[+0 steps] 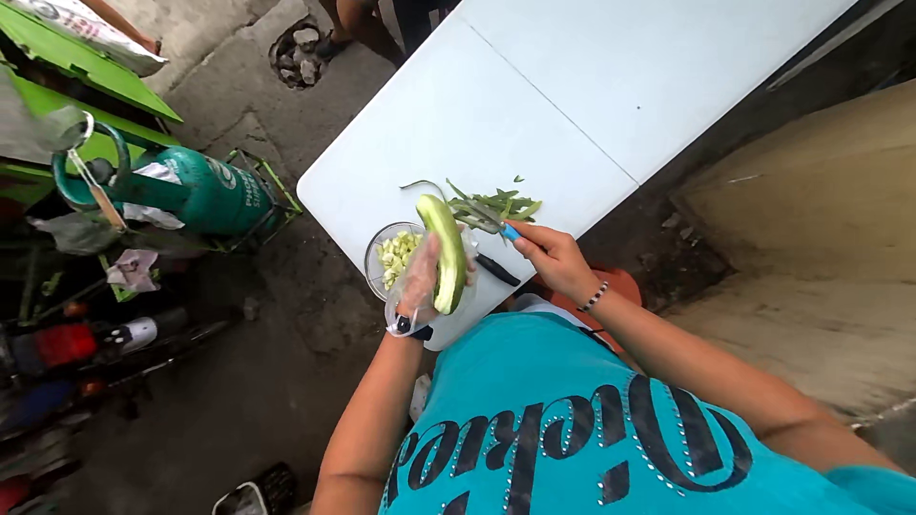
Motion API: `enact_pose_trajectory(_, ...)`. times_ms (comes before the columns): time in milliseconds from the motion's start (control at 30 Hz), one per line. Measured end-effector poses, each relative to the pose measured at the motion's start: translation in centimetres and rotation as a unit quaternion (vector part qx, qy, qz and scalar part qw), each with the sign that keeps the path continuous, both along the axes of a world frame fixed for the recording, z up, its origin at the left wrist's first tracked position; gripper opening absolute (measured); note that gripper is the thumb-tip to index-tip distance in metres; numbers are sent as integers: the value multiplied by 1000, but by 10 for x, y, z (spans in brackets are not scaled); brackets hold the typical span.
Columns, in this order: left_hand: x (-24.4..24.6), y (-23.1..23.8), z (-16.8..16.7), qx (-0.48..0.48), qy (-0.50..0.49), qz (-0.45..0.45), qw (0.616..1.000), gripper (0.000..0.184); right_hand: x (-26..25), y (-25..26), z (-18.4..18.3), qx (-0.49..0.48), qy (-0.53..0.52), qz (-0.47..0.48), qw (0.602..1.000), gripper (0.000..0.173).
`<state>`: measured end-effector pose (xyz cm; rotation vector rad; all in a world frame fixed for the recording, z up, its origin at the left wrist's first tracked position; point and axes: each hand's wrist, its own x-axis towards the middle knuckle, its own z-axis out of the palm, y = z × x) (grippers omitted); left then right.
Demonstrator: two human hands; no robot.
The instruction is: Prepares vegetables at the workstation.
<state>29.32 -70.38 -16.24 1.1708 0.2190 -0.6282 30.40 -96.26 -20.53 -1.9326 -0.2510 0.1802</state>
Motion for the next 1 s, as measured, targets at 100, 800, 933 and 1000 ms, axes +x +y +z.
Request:
enact_pose_trajectory(100, 1, -7, 12, -17, -2, 97, 995, 61, -19, 3, 23, 8, -84, 10, 996, 38)
enact_pose_trajectory(800, 20, -52, 43, -204, 138, 403, 881, 65, -52, 24, 37, -40, -199, -1, 979, 37)
enact_pose_trajectory(933, 20, -53, 44, -208, 147, 405, 878, 59, -53, 26, 35, -32, -201, -3, 979, 37)
enact_pose_trajectory(1000, 22, -54, 45, -211, 156, 411, 873, 57, -53, 26, 34, -30, -203, -3, 979, 37)
